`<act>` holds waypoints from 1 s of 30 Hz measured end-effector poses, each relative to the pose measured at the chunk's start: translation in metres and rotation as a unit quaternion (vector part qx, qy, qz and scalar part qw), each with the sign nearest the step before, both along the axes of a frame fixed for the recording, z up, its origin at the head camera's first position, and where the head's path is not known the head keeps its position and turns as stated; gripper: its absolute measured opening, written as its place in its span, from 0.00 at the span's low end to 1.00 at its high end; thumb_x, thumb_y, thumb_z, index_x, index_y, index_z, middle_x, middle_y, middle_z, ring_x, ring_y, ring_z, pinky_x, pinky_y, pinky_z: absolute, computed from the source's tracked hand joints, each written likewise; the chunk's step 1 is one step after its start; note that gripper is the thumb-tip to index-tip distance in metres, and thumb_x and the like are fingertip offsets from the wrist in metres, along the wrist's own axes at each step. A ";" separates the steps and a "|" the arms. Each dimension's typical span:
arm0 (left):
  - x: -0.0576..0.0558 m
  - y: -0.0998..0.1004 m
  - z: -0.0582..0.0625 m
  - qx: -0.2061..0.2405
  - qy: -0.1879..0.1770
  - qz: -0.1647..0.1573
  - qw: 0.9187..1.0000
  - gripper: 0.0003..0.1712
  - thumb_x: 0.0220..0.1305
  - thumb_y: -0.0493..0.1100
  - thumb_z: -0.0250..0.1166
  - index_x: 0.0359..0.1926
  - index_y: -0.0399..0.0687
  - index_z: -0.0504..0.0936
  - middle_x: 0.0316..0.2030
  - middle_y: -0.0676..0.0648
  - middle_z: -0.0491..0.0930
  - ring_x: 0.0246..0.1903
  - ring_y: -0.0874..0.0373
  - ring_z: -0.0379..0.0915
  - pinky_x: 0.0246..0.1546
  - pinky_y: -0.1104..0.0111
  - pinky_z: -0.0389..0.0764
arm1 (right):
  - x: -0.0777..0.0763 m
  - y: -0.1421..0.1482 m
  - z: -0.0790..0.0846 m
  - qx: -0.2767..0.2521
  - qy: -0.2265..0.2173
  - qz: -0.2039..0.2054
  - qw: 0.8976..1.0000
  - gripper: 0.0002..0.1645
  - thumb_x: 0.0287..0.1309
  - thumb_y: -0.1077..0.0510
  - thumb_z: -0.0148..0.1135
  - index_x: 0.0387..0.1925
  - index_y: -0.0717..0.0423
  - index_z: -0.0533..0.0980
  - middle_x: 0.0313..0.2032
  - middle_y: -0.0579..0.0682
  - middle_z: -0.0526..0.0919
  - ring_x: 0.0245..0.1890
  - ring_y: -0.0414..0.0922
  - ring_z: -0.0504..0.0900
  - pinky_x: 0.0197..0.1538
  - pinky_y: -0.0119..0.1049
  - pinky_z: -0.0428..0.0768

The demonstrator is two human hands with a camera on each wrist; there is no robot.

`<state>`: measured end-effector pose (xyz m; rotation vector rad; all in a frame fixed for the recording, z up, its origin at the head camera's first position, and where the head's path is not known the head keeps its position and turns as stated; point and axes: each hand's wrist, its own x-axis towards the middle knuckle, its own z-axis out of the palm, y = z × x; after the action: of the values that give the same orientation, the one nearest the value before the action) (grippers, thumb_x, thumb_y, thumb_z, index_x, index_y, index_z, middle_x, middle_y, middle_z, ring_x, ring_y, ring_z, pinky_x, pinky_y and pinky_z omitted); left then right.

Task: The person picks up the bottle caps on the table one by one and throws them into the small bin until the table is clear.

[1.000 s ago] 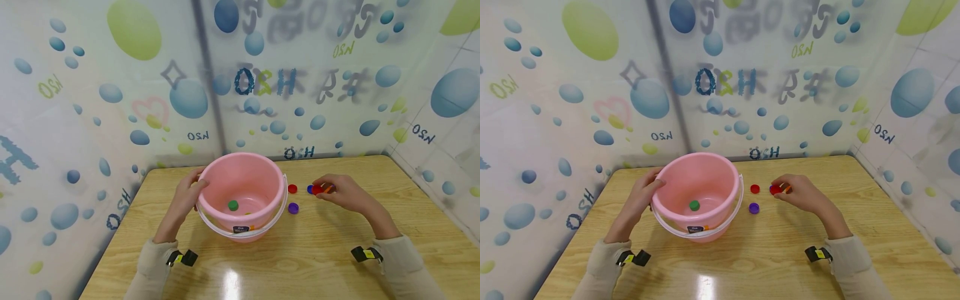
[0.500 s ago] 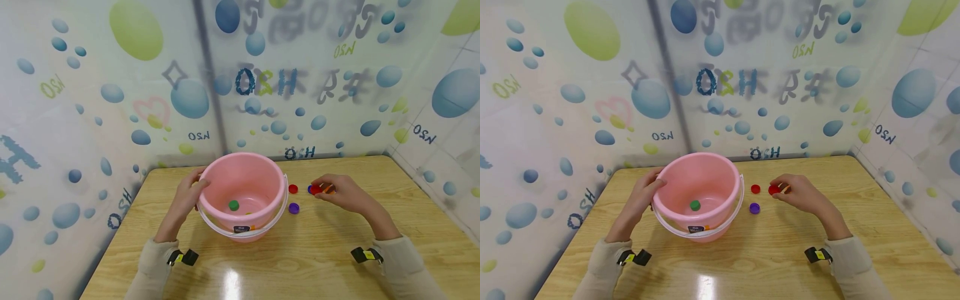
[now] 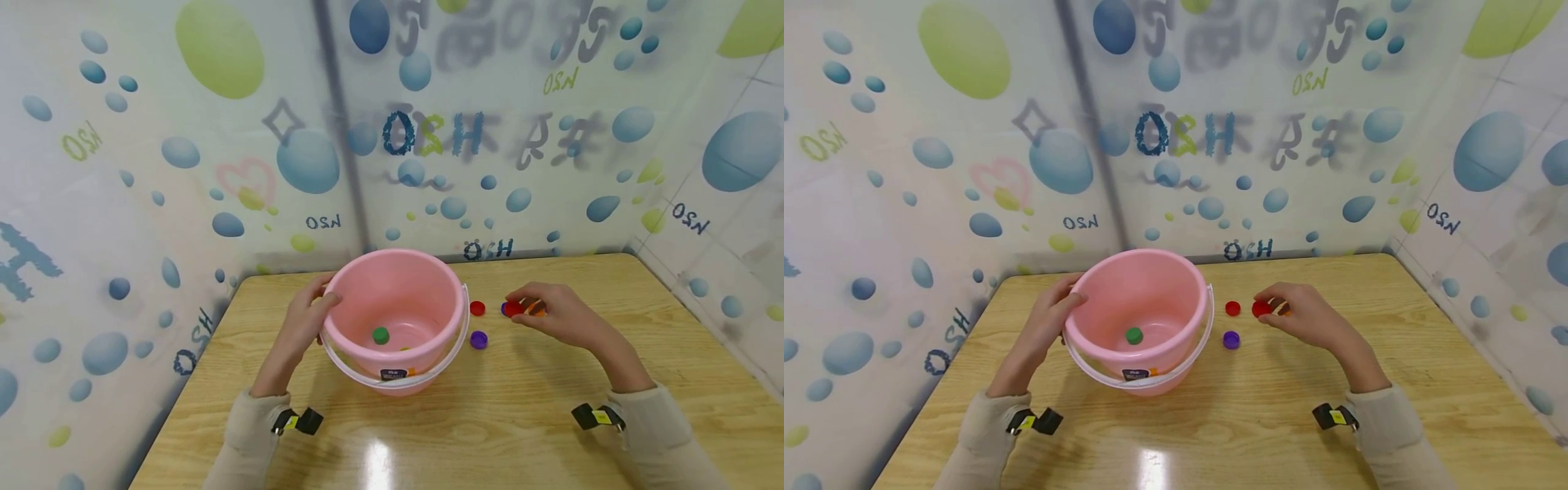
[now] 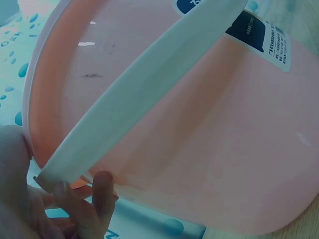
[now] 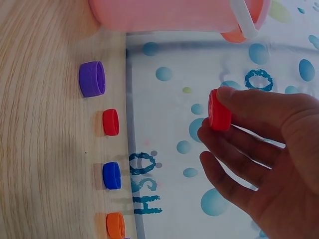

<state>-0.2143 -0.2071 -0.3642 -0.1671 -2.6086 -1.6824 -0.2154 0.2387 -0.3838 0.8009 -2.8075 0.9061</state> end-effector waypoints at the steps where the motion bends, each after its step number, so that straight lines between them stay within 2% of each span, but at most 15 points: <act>1: 0.000 0.000 0.000 0.000 0.000 0.000 1.000 0.27 0.72 0.49 0.58 0.70 0.55 0.75 0.54 0.35 0.76 0.15 0.59 0.71 0.13 0.67 0.73 | 0.000 0.000 0.000 0.000 0.002 -0.001 1.000 0.20 0.61 0.58 0.73 0.53 0.60 0.83 0.47 0.55 0.89 0.41 0.47 0.88 0.44 0.41 0.89; 7: 0.001 0.001 0.001 0.002 -0.003 -0.002 1.000 0.27 0.72 0.49 0.59 0.70 0.55 0.74 0.55 0.35 0.76 0.15 0.59 0.70 0.13 0.68 0.73 | 0.001 -0.002 -0.001 -0.009 0.021 0.000 1.000 0.19 0.60 0.61 0.72 0.53 0.60 0.83 0.45 0.53 0.89 0.40 0.46 0.89 0.43 0.40 0.89; 18: 0.001 0.000 0.000 0.002 -0.003 0.002 1.000 0.26 0.72 0.49 0.58 0.70 0.55 0.75 0.53 0.35 0.76 0.15 0.59 0.70 0.13 0.68 0.73 | 0.002 -0.005 0.003 -0.020 0.045 0.013 0.999 0.19 0.60 0.61 0.73 0.53 0.61 0.83 0.43 0.52 0.89 0.39 0.46 0.88 0.42 0.47 0.89; 30: 0.001 0.000 0.001 -0.001 0.000 -0.002 1.000 0.28 0.72 0.50 0.58 0.71 0.55 0.74 0.54 0.36 0.75 0.15 0.58 0.71 0.13 0.67 0.74 | 0.007 -0.009 0.009 -0.019 0.066 0.009 0.998 0.19 0.59 0.60 0.74 0.52 0.59 0.83 0.42 0.49 0.89 0.37 0.42 0.88 0.40 0.38 0.88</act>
<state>-0.2131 -0.2067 -0.3631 -0.1729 -2.6127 -1.6801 -0.2088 0.2298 -0.3747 0.8503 -2.6656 0.8725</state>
